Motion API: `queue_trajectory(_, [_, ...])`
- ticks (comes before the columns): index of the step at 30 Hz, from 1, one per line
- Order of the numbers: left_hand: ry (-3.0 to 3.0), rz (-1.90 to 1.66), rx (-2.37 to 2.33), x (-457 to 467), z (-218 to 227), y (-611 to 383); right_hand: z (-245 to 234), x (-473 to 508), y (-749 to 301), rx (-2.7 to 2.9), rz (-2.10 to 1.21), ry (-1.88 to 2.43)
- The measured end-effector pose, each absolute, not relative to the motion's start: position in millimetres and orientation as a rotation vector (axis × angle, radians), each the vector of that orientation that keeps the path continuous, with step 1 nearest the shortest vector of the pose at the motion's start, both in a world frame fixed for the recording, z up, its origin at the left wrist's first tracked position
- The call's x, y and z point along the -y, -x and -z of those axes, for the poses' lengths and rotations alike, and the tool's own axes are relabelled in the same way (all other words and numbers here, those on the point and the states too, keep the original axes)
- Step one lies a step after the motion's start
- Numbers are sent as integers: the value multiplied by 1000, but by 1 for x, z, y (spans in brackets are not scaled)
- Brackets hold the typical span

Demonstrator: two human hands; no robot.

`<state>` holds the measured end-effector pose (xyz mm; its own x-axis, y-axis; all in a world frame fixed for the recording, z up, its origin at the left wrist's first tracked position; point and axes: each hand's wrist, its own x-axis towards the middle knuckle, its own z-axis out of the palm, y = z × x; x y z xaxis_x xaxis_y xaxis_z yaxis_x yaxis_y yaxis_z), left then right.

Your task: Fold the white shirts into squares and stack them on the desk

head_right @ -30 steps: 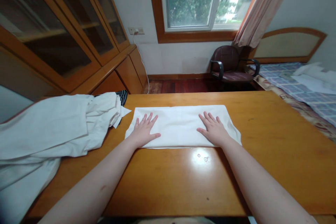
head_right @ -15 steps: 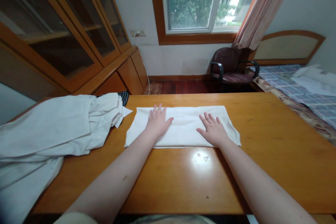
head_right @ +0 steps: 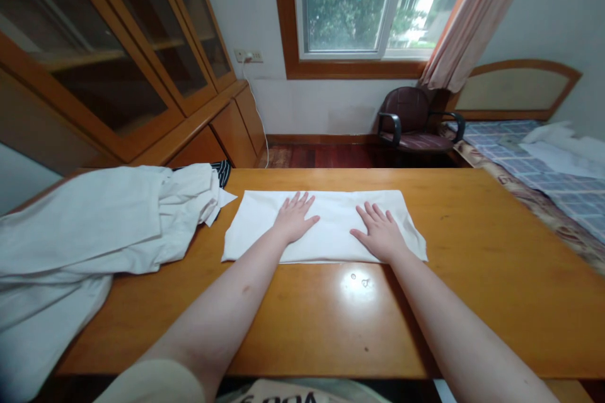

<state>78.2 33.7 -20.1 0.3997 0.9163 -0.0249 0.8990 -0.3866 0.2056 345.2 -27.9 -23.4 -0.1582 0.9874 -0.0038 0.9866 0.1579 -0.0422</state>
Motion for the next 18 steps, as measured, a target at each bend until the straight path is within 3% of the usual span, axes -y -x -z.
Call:
queue_trajectory(5, [-2201,-140,-2109,-41,24,-4,23,28,-346,2376,-48,2017])
queue_trajectory(18, [-2149,-117,-2210,-40,24,27,23,25,-355,2149,-281,1907])
